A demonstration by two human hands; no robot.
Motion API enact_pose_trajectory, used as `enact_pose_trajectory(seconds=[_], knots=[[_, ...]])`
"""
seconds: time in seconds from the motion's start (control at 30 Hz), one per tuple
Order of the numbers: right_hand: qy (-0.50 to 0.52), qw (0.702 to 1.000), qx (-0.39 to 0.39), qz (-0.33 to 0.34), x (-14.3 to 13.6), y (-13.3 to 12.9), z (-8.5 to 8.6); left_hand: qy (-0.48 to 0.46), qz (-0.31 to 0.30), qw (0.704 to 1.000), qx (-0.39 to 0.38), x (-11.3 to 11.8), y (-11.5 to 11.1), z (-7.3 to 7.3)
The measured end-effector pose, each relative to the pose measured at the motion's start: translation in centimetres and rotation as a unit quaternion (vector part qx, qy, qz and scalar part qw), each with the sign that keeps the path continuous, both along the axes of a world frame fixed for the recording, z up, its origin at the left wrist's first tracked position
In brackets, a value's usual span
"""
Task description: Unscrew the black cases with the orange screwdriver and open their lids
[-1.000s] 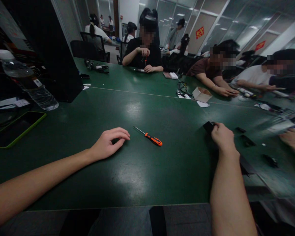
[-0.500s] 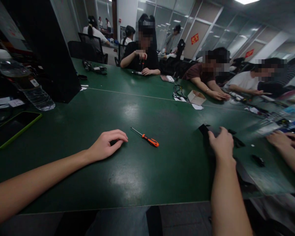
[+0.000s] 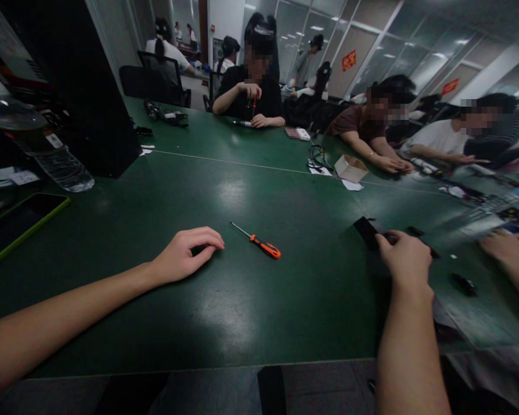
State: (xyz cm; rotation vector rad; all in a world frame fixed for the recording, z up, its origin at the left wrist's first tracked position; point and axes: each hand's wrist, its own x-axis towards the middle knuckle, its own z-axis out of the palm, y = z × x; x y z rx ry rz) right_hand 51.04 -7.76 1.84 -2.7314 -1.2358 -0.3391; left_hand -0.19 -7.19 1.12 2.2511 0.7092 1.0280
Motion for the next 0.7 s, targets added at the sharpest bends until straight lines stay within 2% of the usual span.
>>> enact_pose_trajectory(seconds=[0.43,0.7], knots=[[0.009,1.000,-0.015,0.004,-0.76,-0.48,0.37,0.002,-0.009,1.000,0.006,-0.01,-0.12,-0.06],[-0.005,0.999,-0.031,0.031,-0.64,-0.47,0.40,0.009,-0.013,1.000,0.002,0.01,-0.07,-0.15]])
